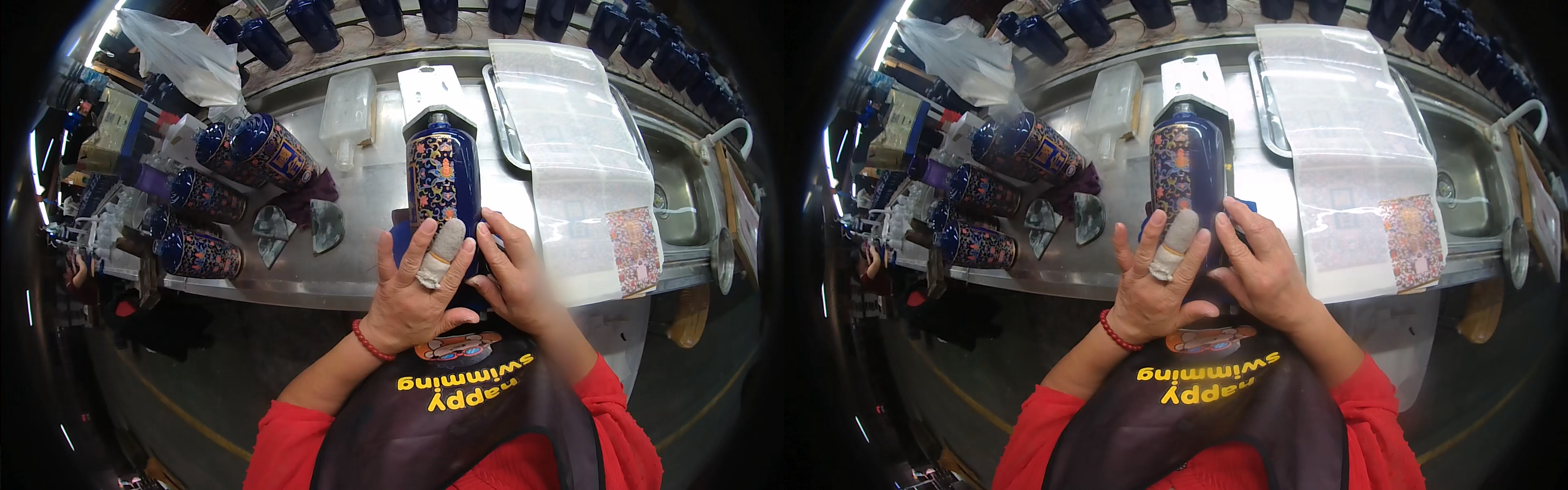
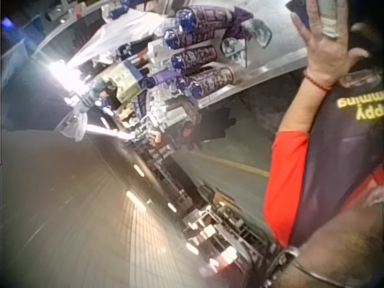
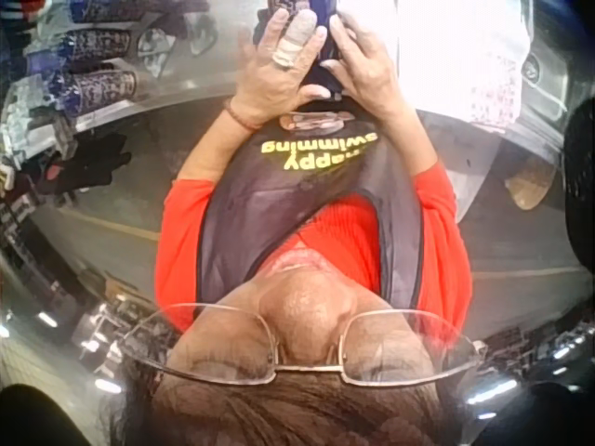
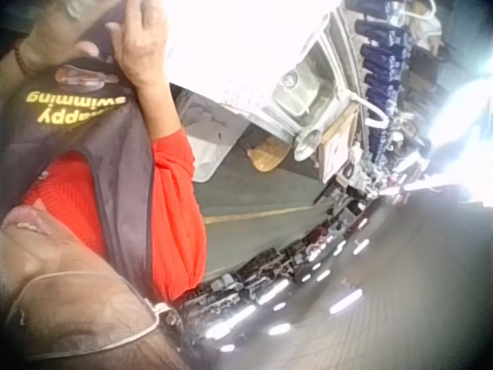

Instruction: The person applies decorative stickers to blue cylindrical containers. They pick up a sticker, align it on the container, press it down, and smooth it with their fingers. The person repeats this process on multiple containers, occasionally rinsing a container in a sink before applying a new sticker.

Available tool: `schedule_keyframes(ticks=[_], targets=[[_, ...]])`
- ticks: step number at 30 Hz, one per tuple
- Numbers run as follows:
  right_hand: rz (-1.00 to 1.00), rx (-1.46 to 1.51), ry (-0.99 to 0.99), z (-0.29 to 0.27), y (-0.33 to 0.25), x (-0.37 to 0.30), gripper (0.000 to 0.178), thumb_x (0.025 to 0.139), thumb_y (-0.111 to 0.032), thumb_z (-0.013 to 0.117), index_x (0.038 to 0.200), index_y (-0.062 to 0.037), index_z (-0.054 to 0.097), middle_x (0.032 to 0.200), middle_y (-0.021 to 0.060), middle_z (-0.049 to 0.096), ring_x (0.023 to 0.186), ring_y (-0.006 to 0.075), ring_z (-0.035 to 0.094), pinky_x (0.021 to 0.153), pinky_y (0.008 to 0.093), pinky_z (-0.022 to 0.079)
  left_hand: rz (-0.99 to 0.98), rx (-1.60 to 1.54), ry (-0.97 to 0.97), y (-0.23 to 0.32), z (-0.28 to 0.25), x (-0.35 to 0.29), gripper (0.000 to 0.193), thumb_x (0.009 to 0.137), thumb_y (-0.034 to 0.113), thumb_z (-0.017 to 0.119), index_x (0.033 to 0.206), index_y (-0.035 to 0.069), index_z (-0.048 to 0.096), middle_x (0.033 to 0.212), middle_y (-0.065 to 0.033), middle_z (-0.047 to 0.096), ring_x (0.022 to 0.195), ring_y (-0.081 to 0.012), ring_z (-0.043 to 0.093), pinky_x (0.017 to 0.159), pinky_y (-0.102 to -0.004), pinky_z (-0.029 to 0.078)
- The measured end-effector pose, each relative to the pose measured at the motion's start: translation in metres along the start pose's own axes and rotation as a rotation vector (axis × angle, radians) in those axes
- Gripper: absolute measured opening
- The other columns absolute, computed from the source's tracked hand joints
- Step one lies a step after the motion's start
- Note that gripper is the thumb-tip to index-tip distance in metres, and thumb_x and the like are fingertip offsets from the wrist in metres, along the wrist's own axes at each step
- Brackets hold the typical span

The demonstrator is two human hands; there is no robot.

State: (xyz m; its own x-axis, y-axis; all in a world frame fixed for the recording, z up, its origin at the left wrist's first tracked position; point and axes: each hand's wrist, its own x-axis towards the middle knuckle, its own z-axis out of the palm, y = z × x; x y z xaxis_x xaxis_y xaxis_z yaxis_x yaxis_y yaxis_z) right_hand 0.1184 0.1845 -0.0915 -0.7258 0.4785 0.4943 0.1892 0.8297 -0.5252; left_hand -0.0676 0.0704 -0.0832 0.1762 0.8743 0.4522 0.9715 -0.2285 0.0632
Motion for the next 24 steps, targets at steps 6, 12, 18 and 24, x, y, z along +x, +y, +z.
schedule_keyframes(ticks=[6,12,18,24], targets=[[-0.008,-0.002,-0.014,0.0,0.003,-0.002,0.078,0.071,-0.006,0.083,0.142,0.005,0.052,0.147,0.0274,0.048,0.128,0.0435,0.054,0.105,0.0489,0.048,-0.017,-0.142,0.066,-0.003,0.0,-0.01,0.082,0.1,0.07,0.037,0.149,0.007,0.053,0.154,-0.0186,0.049,0.152,-0.0394,0.029,0.124,-0.0599,-0.001],[-0.005,0.01,-0.006,0.001,0.003,-0.001,0.079,0.07,-0.005,0.084,0.142,0.0049,0.052,0.147,0.0278,0.048,0.128,0.0437,0.054,0.105,0.0487,0.048,-0.165,-0.13,0.07,-0.002,0.005,-0.022,0.08,0.101,0.068,0.036,0.148,0.007,0.055,0.155,-0.0164,0.049,0.152,-0.0364,0.03,0.123,-0.0618,0.0],[0.0,-0.008,-0.02,0.003,0.007,-0.005,0.077,0.07,-0.006,0.084,0.14,0.006,0.053,0.147,0.0283,0.048,0.128,0.044,0.054,0.104,0.0486,0.048,-0.012,0.013,0.071,-0.002,0.004,-0.016,0.073,0.103,0.065,0.039,0.145,0.009,0.059,0.151,-0.0146,0.054,0.151,-0.0365,0.032,0.124,-0.0602,-0.001],[-0.001,-0.024,-0.071,-0.003,0.009,-0.005,0.071,0.072,-0.004,0.082,0.137,0.0068,0.054,0.144,0.0285,0.05,0.126,0.0448,0.055,0.103,0.0491,0.049,0.051,-0.03,0.073,0.009,0.003,-0.012,0.057,0.104,0.056,0.043,0.14,0.016,0.064,0.148,-0.0086,0.058,0.147,-0.0269,0.042,0.125,-0.0601,0.001]])
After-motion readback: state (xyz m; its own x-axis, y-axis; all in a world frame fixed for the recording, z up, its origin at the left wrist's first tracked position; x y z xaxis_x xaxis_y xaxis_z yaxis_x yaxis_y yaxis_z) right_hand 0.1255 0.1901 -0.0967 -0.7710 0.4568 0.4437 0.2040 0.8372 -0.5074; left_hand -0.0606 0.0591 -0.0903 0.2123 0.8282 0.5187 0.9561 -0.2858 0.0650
